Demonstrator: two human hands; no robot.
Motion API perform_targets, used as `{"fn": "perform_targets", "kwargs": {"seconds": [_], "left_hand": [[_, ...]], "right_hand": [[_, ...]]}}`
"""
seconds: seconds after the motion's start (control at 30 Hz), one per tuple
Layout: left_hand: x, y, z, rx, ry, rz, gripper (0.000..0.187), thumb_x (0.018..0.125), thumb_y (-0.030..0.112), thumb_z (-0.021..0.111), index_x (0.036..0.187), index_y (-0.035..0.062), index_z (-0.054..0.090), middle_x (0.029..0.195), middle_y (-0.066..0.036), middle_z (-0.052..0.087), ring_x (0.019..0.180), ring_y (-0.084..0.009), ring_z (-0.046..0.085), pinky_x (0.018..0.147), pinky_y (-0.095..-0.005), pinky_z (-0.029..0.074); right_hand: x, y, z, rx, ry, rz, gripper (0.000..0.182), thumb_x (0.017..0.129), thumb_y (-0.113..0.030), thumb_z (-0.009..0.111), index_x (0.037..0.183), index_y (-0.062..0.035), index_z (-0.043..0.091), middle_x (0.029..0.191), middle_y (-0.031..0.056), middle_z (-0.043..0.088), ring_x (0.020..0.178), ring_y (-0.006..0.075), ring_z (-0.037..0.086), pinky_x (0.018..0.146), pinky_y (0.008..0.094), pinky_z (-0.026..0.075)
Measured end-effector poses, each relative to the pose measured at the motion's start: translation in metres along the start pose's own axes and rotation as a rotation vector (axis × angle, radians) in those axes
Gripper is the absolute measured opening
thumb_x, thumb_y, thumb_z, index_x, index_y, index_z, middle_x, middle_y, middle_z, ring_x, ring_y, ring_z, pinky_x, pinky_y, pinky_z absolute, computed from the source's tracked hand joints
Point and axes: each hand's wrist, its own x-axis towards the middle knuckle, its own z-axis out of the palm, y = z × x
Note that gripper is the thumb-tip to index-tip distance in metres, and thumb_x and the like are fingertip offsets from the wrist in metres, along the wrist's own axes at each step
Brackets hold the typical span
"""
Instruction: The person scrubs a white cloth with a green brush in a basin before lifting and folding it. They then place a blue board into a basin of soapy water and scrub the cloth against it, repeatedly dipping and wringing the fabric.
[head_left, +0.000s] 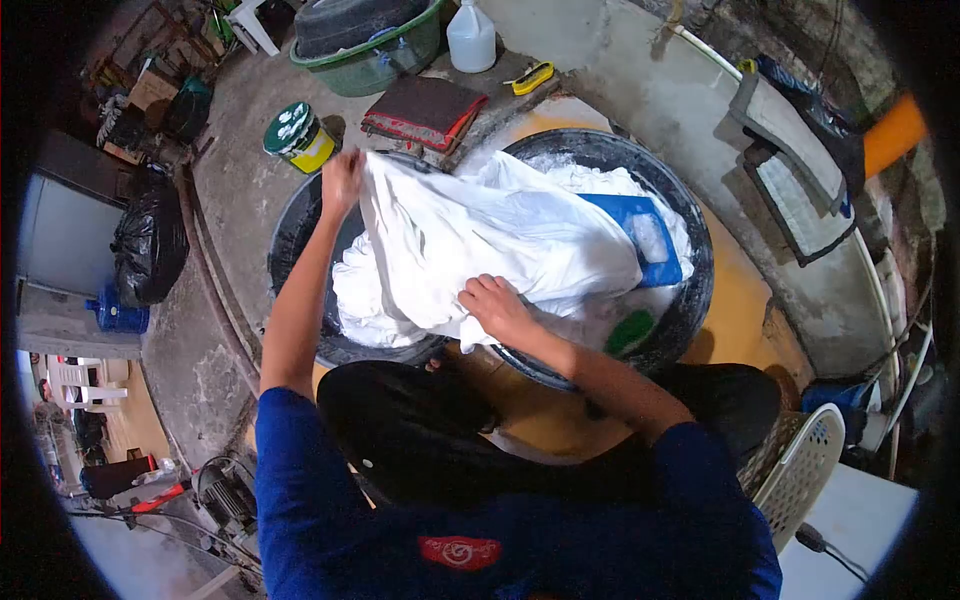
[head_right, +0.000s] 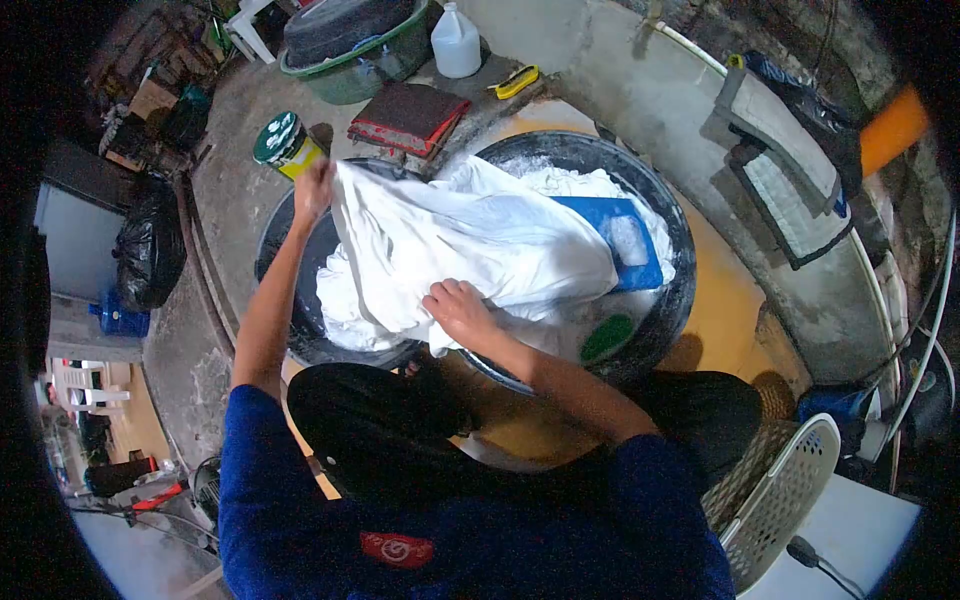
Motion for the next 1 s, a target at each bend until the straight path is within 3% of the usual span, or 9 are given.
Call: {"fn": "perform_targets", "kwargs": {"seconds": [0.13,0.2,0.3,0.33,0.6,0.8,0.83,0.9,1.0], "left_hand": [[0.027,-0.005,0.011,-0.105,-0.024,-0.315,0.022,0.082,0.019,0.053,0.076,-0.0015,0.051,0.061,-0.020,0.053,0.058,-0.0349,0.053,0.054,-0.0422,0.041],[-0.002,-0.021,0.029,-0.057,0.036,-0.124,0.021,0.080,0.019,0.055,0.084,-0.0010,0.050,0.069,-0.020,0.054,0.064,-0.0361,0.053,0.058,-0.0418,0.042],[-0.069,0.005,0.019,-0.046,-0.093,0.251,0.034,0.075,0.018,0.062,0.097,-0.0003,0.045,0.088,-0.021,0.051,0.080,-0.0373,0.052,0.068,-0.0401,0.043],[-0.096,0.045,-0.007,-0.089,-0.270,0.203,0.038,0.073,0.020,0.067,0.097,0.0001,0.044,0.092,-0.020,0.048,0.086,-0.0363,0.049,0.074,-0.0389,0.042],[-0.189,0.034,-0.009,-0.290,-0.513,0.017,0.037,0.057,0.003,0.070,0.088,0.0039,0.050,0.075,-0.011,0.045,0.066,-0.0254,0.047,0.058,-0.0341,0.040],[-0.166,-0.054,-0.042,-0.167,-0.310,0.366,0.024,0.050,-0.005,0.064,0.071,0.0002,0.053,0.066,-0.010,0.047,0.056,-0.0252,0.046,0.051,-0.0342,0.037],[-0.161,-0.076,-0.055,-0.296,-0.327,-0.073,0.021,0.052,-0.005,0.062,0.069,0.0006,0.052,0.065,-0.010,0.048,0.055,-0.0244,0.047,0.052,-0.0327,0.039],[-0.149,-0.107,-0.091,-0.028,-0.121,0.128,0.011,0.056,-0.004,0.057,0.066,0.0012,0.053,0.065,-0.013,0.054,0.060,-0.0265,0.054,0.053,-0.0331,0.041],[-0.167,-0.216,-0.084,0.167,0.044,-0.335,0.008,0.061,0.000,0.051,0.069,0.0008,0.054,0.068,-0.018,0.056,0.067,-0.0373,0.055,0.058,-0.0382,0.043]], "right_hand": [[-0.008,-0.010,-0.001,0.218,-0.178,-0.085,0.009,0.073,-0.007,0.049,0.081,-0.0063,0.052,0.076,0.0079,0.050,0.077,0.0247,0.051,0.068,0.0356,0.041],[-0.019,-0.020,-0.010,0.344,-0.177,-0.212,0.008,0.075,-0.009,0.048,0.081,-0.0057,0.052,0.075,0.0093,0.049,0.073,0.0260,0.051,0.066,0.0378,0.042],[-0.014,-0.009,-0.019,0.705,-0.440,0.434,0.006,0.076,-0.008,0.050,0.080,-0.0053,0.053,0.076,0.0104,0.052,0.074,0.0266,0.053,0.067,0.0380,0.043],[-0.006,0.008,-0.032,0.300,-0.316,0.089,0.005,0.077,-0.008,0.051,0.081,-0.0056,0.053,0.078,0.0113,0.054,0.075,0.0261,0.054,0.068,0.0381,0.043],[0.032,0.020,-0.065,0.485,-0.225,0.126,0.013,0.074,-0.009,0.059,0.074,-0.0022,0.047,0.073,0.0130,0.052,0.073,0.0323,0.053,0.063,0.0384,0.040],[0.001,-0.009,-0.034,0.582,-0.376,0.076,0.010,0.075,-0.008,0.056,0.074,-0.0035,0.047,0.071,0.0117,0.051,0.072,0.0300,0.051,0.065,0.0394,0.038],[-0.002,-0.013,-0.027,0.596,-0.370,0.063,0.009,0.075,-0.007,0.056,0.074,-0.0034,0.047,0.072,0.0118,0.051,0.074,0.0298,0.051,0.066,0.0393,0.038],[0.003,-0.022,-0.019,0.588,-0.369,0.076,0.008,0.077,-0.008,0.055,0.076,-0.0036,0.048,0.077,0.0118,0.052,0.078,0.0303,0.051,0.067,0.0407,0.038],[0.006,-0.035,0.009,0.584,-0.270,0.108,0.009,0.076,-0.007,0.056,0.075,-0.0031,0.048,0.076,0.0122,0.051,0.078,0.0303,0.051,0.067,0.0395,0.039]]}}
